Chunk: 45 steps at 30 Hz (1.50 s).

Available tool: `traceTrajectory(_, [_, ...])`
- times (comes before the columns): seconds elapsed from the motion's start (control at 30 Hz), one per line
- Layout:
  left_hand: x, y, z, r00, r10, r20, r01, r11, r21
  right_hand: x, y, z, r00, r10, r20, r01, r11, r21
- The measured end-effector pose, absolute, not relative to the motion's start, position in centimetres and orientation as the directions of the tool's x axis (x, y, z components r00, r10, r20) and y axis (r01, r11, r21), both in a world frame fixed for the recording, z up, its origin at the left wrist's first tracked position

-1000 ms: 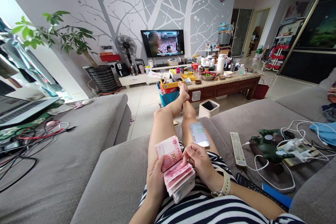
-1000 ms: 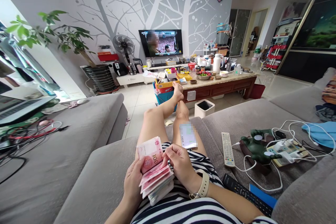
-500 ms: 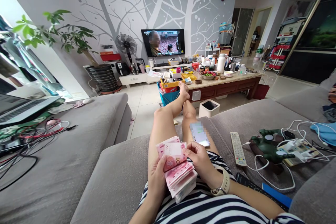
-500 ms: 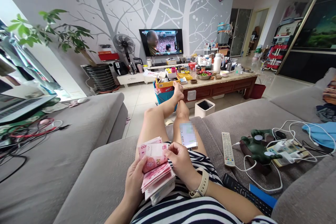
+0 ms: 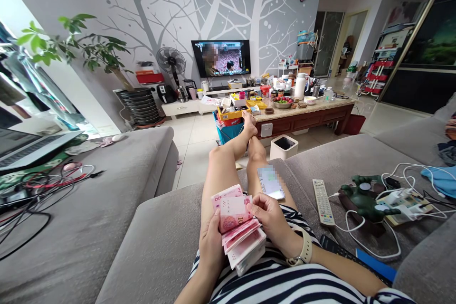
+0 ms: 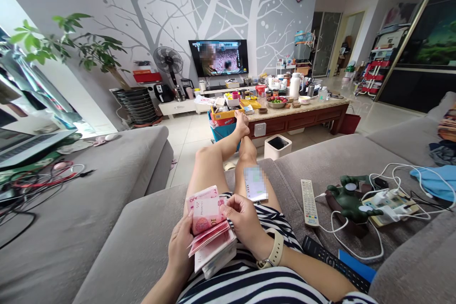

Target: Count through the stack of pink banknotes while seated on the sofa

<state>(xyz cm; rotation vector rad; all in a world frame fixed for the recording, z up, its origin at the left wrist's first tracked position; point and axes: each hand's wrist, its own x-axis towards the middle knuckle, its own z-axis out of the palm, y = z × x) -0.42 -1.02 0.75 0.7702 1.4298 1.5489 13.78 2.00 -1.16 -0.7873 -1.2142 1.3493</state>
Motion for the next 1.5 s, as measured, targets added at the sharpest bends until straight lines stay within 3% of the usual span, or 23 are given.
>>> traceTrajectory(0.23, [-0.4, -0.9, 0.3, -0.374, 0.915, -0.153, -0.299, 0.037, 0.954, 13.8, 2.0, -0.9, -0.177, 0.966, 0.189, -0.276, 0.135, -0.951])
traceTrajectory(0.63, [-0.2, -1.2, 1.7, -0.456, 0.884, -0.105, -0.151, 0.04, 0.988, 13.9, 1.8, -0.7, -0.188, 0.966, 0.177, -0.289, 0.118, -0.95])
traceTrajectory(1.5, [-0.4, -1.3, 1.2, -0.399, 0.914, -0.072, -0.15, 0.012, 0.989, 13.8, 1.7, -0.5, -0.193, 0.967, 0.169, -0.281, 0.111, -0.953])
